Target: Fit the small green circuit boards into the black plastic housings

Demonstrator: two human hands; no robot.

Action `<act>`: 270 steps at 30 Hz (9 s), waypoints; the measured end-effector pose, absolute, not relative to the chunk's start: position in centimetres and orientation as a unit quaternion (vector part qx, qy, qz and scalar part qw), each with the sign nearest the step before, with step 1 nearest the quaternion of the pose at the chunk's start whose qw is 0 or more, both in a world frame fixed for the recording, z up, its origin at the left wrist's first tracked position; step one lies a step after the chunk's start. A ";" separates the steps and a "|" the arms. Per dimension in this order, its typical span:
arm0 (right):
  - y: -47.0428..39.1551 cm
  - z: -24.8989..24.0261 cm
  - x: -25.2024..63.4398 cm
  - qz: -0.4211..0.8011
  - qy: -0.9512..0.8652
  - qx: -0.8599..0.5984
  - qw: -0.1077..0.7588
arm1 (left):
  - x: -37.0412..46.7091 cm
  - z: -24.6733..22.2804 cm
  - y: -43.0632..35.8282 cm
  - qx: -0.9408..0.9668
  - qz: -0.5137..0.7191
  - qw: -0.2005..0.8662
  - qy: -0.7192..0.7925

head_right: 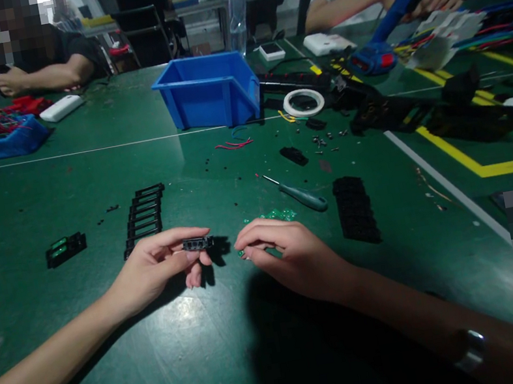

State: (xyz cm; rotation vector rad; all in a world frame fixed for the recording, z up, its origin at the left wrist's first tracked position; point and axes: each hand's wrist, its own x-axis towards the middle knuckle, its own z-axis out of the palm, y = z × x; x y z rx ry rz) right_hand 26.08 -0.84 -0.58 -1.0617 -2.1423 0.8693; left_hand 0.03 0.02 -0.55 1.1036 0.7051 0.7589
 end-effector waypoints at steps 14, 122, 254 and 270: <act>-0.8 -0.6 26.1 0.332 -0.803 -0.399 0.295 | 0.0 -0.5 0.1 0.519 0.347 0.710 0.326; -1.2 -0.9 25.8 0.462 -0.685 -0.481 0.293 | 0.1 0.0 -0.1 0.556 0.320 0.685 0.345; 0.1 -1.1 25.9 0.535 -0.567 -0.490 0.389 | 0.2 -0.2 -0.3 0.576 0.299 0.675 0.351; 0.5 -0.8 26.1 0.578 -0.512 -0.498 0.394 | 0.3 -0.4 -0.5 0.568 0.309 0.677 0.352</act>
